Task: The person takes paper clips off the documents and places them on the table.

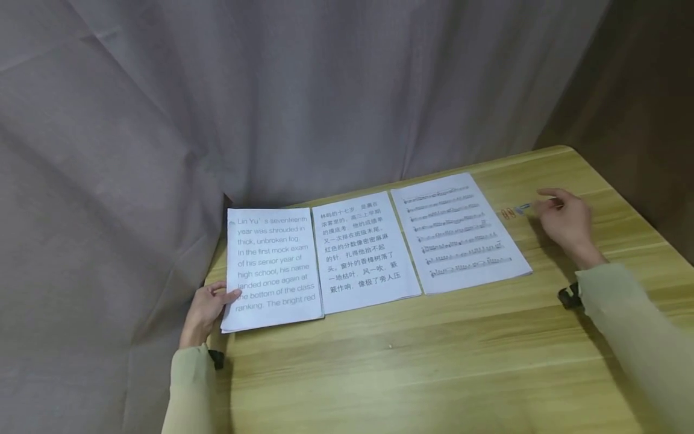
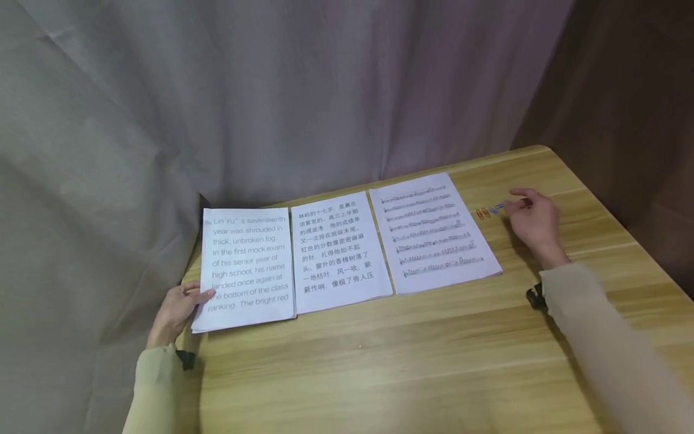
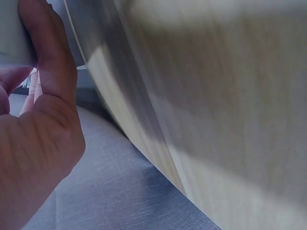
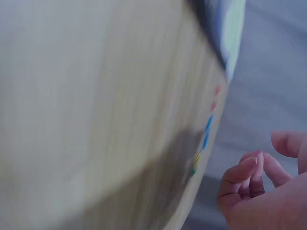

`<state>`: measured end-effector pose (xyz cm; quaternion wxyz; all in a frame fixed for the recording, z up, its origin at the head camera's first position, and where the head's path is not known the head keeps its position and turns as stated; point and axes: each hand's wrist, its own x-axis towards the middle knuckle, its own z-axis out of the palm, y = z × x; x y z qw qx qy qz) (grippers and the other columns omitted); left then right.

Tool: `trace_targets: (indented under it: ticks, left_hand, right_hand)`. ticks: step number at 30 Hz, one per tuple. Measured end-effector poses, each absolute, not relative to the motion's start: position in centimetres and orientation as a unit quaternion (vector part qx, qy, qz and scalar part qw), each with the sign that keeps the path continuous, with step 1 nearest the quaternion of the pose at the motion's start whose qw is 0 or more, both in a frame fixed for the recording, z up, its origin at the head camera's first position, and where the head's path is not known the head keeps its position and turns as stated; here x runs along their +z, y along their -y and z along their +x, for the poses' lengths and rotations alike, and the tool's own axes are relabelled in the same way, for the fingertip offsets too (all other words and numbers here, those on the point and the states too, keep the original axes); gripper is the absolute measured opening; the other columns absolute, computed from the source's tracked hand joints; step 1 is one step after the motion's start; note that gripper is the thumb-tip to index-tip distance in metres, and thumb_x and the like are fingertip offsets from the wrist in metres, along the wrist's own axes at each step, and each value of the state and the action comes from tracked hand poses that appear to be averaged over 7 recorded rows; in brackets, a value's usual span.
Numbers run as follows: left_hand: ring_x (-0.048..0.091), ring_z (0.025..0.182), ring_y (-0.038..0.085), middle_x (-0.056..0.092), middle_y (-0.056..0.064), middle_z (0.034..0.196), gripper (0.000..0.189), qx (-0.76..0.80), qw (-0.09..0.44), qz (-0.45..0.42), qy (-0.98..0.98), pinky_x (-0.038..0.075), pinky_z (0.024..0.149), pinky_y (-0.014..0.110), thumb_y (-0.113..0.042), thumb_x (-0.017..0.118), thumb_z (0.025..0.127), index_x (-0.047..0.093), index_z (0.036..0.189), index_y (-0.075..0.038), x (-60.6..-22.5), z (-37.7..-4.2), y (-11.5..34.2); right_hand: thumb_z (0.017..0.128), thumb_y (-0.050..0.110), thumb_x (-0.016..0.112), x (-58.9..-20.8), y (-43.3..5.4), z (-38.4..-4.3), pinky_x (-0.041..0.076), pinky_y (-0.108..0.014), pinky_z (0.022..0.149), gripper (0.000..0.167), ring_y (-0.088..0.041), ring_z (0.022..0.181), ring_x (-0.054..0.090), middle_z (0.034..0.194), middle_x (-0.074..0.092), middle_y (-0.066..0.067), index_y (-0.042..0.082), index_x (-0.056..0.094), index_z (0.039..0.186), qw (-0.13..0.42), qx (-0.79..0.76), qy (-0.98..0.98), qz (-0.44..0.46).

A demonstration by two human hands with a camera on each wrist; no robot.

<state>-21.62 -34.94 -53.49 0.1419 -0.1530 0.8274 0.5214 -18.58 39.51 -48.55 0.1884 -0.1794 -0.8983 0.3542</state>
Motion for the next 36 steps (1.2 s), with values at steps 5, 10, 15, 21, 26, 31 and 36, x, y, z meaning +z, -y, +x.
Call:
trace_targets:
  ticks: [5, 10, 15, 21, 26, 31, 36]
  left_hand:
    - [0.069, 0.085, 0.007, 0.08, 0.0, 0.101, 0.062, 0.502, 0.151, -0.154, -0.838, 0.057, 0.075, 0.024, -0.022, 0.076, 0.104, 0.052, 0.153, 0.007, -53.7, -22.4, 35.3]
    - [0.069, 0.08, 0.007, 0.077, -0.003, 0.095, 0.055, 0.511, 0.154, -0.146, -0.833, 0.06, 0.07, 0.027, -0.018, 0.075, 0.104, 0.055, 0.148, 0.008, -53.9, -22.9, 35.1]
    - [0.069, 0.077, 0.008, 0.075, -0.003, 0.091, 0.049, 0.5, 0.152, -0.142, -0.841, 0.059, 0.067, 0.028, -0.018, 0.075, 0.104, 0.058, 0.142, 0.007, -53.9, -23.2, 34.7]
    - [0.066, 0.078, 0.01, 0.074, 0.003, 0.096, 0.047, 0.455, 0.143, -0.147, -0.867, 0.056, 0.067, 0.027, -0.018, 0.074, 0.104, 0.062, 0.14, 0.008, -54.1, -23.4, 34.3]
    - [0.064, 0.081, 0.015, 0.072, 0.011, 0.1, 0.041, 0.408, 0.122, -0.146, -0.893, 0.053, 0.066, 0.027, -0.019, 0.074, 0.103, 0.067, 0.132, 0.008, -54.5, -23.3, 34.0]
    - [0.067, 0.09, 0.028, 0.073, 0.024, 0.109, 0.036, 0.339, 0.084, -0.125, -0.929, 0.051, 0.068, 0.029, -0.022, 0.077, 0.098, 0.073, 0.118, 0.008, -54.4, -23.0, 33.8]
    - [0.071, 0.102, 0.037, 0.075, 0.025, 0.123, 0.037, 0.267, 0.066, -0.136, -0.952, 0.054, 0.078, 0.043, -0.029, 0.078, 0.097, 0.075, 0.119, 0.001, -54.1, -22.7, 33.4]
  right_hand:
    - [0.109, 0.029, 0.062, -48.4, -36.6, -17.4, 0.042, -0.01, 0.065, 0.044, 0.011, 0.078, 0.049, 0.083, 0.049, 0.038, -0.001, 0.068, 0.14, 0.176, 0.377, 0.897, -0.148]
    - [0.11, 0.033, 0.061, -48.1, -34.9, -16.6, 0.046, -0.012, 0.063, 0.047, 0.008, 0.083, 0.051, 0.096, 0.056, 0.024, 0.0, 0.067, 0.143, 0.156, 0.386, 0.899, -0.135]
    - [0.111, 0.036, 0.06, -48.0, -34.2, -15.9, 0.048, -0.014, 0.064, 0.049, 0.004, 0.087, 0.052, 0.111, 0.062, 0.004, 0.0, 0.065, 0.144, 0.135, 0.39, 0.899, -0.144]
    - [0.111, 0.038, 0.062, -48.6, -33.5, -15.7, 0.052, -0.019, 0.065, 0.052, -0.002, 0.089, 0.054, 0.124, 0.059, -0.002, 0.002, 0.061, 0.148, 0.112, 0.421, 0.885, -0.163]
    - [0.11, 0.039, 0.062, -49.0, -33.3, -15.7, 0.053, -0.018, 0.065, 0.056, 0.001, 0.086, 0.056, 0.126, 0.058, -0.002, 0.0, 0.058, 0.151, 0.099, 0.436, 0.878, -0.171]
    - [0.111, 0.036, 0.062, -49.3, -33.1, -15.8, 0.052, -0.018, 0.064, 0.054, 0.005, 0.081, 0.055, 0.124, 0.06, -0.003, -0.001, 0.059, 0.149, 0.1, 0.428, 0.883, -0.165]
    - [0.11, 0.031, 0.063, -49.7, -32.6, -16.0, 0.046, -0.016, 0.064, 0.05, 0.007, 0.079, 0.053, 0.132, 0.066, -0.022, -0.002, 0.061, 0.147, 0.111, 0.395, 0.902, -0.135]
